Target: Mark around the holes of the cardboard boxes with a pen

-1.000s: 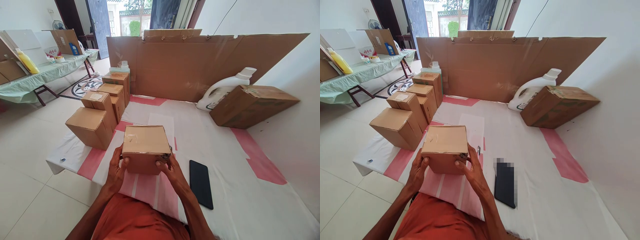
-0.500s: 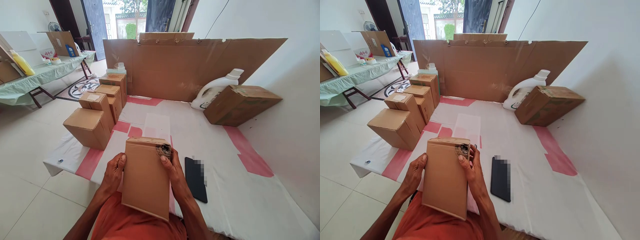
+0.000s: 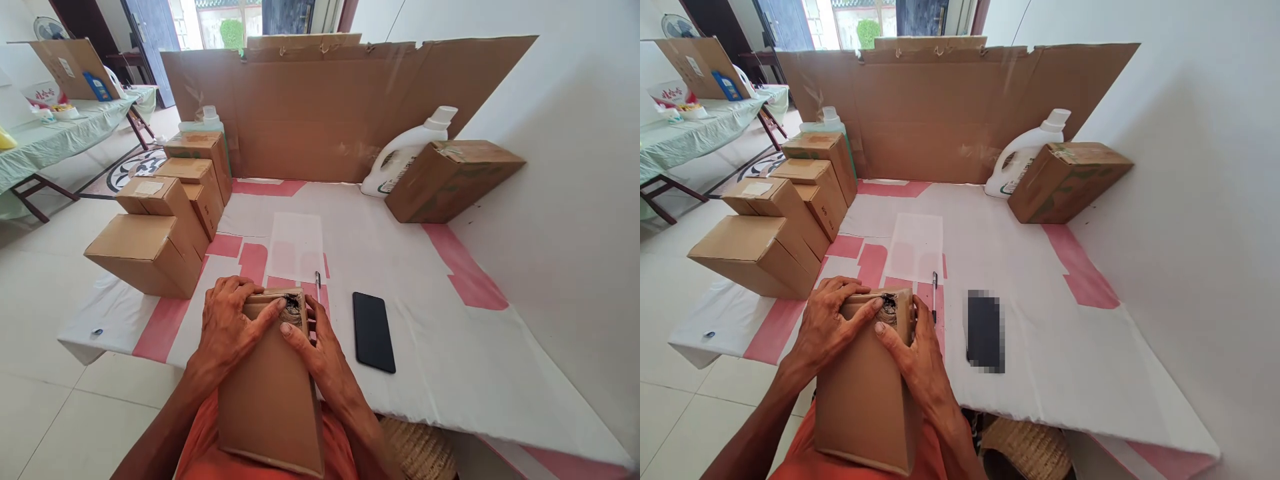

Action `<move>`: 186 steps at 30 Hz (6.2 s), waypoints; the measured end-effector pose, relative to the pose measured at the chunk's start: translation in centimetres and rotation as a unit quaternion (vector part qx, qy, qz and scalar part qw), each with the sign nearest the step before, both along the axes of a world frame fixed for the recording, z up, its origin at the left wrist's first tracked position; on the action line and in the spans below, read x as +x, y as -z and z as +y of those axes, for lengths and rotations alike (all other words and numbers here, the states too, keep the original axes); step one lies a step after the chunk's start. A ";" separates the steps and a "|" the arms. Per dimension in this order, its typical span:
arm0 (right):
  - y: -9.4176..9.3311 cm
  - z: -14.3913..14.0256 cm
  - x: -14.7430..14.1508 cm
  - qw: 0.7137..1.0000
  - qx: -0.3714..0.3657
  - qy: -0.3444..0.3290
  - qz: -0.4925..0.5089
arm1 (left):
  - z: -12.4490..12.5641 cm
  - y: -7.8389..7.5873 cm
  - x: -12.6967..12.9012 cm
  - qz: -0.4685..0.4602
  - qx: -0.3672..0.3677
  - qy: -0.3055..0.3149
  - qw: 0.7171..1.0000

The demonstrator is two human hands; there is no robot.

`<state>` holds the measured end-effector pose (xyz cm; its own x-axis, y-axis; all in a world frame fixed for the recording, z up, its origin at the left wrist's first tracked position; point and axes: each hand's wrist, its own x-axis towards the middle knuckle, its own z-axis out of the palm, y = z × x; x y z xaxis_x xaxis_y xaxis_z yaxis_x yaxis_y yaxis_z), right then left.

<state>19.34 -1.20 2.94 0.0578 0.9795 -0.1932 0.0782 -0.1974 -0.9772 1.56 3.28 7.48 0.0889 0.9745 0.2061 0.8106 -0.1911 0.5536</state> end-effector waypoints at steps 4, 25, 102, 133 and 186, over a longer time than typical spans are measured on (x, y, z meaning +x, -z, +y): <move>-0.6 0.0 1.1 0.996 -0.042 -0.010 0.073 | 0.2 -0.8 1.2 0.023 -0.018 0.009 1.000; -3.4 1.0 -1.5 0.998 0.032 0.005 -0.049 | -1.2 -1.1 0.8 -0.076 0.092 0.061 0.991; 0.7 2.8 7.8 0.969 0.026 0.089 -0.229 | 0.1 0.7 0.6 0.055 0.015 0.140 0.989; 5.9 -0.3 10.4 0.793 -0.164 0.095 -0.578 | 0.3 1.3 0.2 0.067 0.040 0.133 0.988; -7.5 -2.2 0.8 0.941 -0.111 -0.089 0.306 | 0.0 1.6 -0.3 0.062 0.019 0.120 0.991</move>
